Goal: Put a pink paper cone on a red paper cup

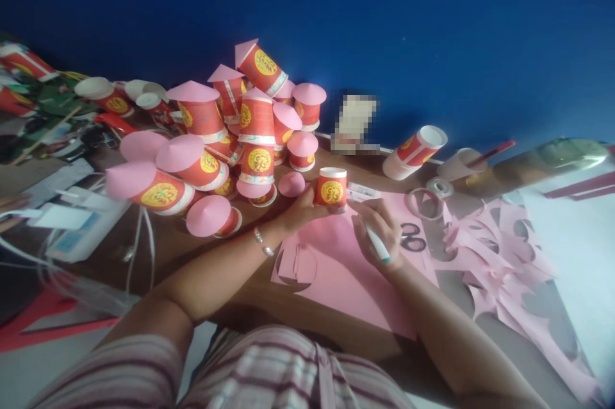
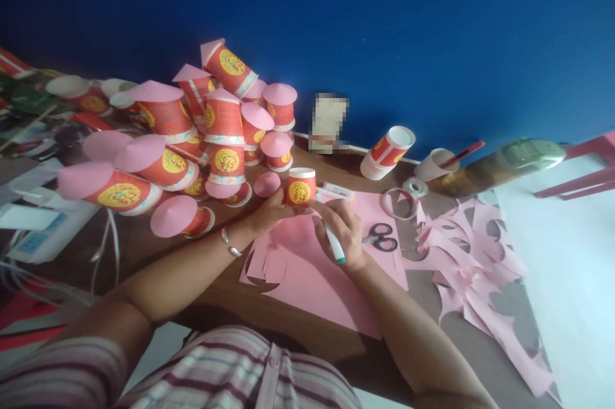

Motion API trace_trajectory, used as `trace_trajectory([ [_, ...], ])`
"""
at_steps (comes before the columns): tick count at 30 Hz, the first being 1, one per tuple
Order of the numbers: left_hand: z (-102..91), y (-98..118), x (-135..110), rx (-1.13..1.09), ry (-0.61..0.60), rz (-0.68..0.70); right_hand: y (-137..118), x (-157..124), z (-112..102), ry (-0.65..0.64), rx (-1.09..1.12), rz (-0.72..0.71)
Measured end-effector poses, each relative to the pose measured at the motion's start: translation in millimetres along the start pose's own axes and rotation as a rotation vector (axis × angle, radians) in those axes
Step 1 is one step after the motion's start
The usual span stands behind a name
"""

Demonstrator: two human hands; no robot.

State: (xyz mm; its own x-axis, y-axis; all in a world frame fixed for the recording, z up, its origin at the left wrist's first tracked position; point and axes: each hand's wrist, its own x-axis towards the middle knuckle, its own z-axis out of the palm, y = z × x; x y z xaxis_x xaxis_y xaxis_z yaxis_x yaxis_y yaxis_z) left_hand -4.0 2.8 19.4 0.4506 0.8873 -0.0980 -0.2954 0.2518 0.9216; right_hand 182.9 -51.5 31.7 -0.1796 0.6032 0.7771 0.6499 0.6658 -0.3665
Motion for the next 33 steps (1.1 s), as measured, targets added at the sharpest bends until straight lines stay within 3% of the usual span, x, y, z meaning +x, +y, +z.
trace_trajectory([
  [8,0.3,0.4,2.9,0.201,-0.047,0.063,-4.3,-3.9,8.0,0.048,-0.019,-0.012],
  [16,-2.2,-7.4,5.5,0.238,-0.019,0.135,1.9,-3.7,5.8,-0.007,-0.007,-0.150],
  [33,-3.1,-7.8,5.5,0.306,-0.027,0.156,1.5,-3.1,4.9,-0.083,-0.024,-0.159],
])
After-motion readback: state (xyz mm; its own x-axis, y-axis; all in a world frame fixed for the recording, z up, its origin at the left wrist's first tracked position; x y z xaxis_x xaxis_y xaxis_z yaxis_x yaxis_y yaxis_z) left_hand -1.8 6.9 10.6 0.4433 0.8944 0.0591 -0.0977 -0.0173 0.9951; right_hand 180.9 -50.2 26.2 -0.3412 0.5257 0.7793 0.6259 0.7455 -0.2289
